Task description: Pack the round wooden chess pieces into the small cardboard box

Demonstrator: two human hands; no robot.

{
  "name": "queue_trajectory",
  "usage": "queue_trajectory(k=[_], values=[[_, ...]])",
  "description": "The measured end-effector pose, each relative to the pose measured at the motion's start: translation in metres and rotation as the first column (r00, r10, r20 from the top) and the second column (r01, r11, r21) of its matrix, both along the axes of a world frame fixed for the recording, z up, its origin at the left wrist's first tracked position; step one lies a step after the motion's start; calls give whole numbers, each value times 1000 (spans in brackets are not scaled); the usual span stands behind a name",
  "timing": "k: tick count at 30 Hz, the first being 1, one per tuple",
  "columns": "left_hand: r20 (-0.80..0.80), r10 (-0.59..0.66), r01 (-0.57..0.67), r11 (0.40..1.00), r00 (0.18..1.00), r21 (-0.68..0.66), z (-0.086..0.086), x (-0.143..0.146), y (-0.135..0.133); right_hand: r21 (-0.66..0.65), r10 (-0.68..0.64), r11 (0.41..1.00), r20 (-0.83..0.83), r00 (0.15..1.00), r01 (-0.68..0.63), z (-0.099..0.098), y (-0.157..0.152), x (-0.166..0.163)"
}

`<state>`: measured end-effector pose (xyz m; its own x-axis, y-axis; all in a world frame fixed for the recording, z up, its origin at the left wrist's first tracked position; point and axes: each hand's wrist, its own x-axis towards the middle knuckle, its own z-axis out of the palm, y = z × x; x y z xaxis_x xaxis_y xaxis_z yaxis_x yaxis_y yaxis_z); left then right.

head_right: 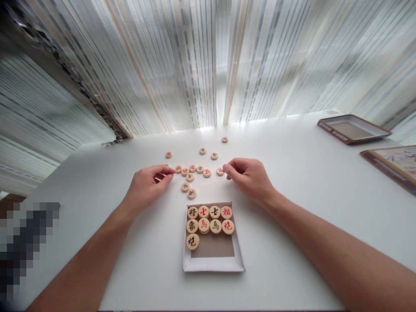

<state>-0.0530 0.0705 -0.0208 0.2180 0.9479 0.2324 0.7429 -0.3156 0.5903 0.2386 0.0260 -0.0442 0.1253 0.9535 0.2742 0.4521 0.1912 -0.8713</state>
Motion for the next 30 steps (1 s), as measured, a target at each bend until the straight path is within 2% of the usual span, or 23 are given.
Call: queue_trajectory(k=[5,13,21,30], values=[[-20,129,-127,991,991,49,0,-8,9,-6,11,1000,5,1000,-11,0,0,-1],[-57,248,-240,965,967,108,-3,-22,22,2,8,1000,8,1000,-8,-2,1,1],[-130,205,-196,977,970,78,-18,-29,31,1,16,1000,10,1000,-16,-3,2,1],[-287,99,-104,995,953,-3,-11,-18,38,-23,21,1000,23,1000,-21,-2,0,1]])
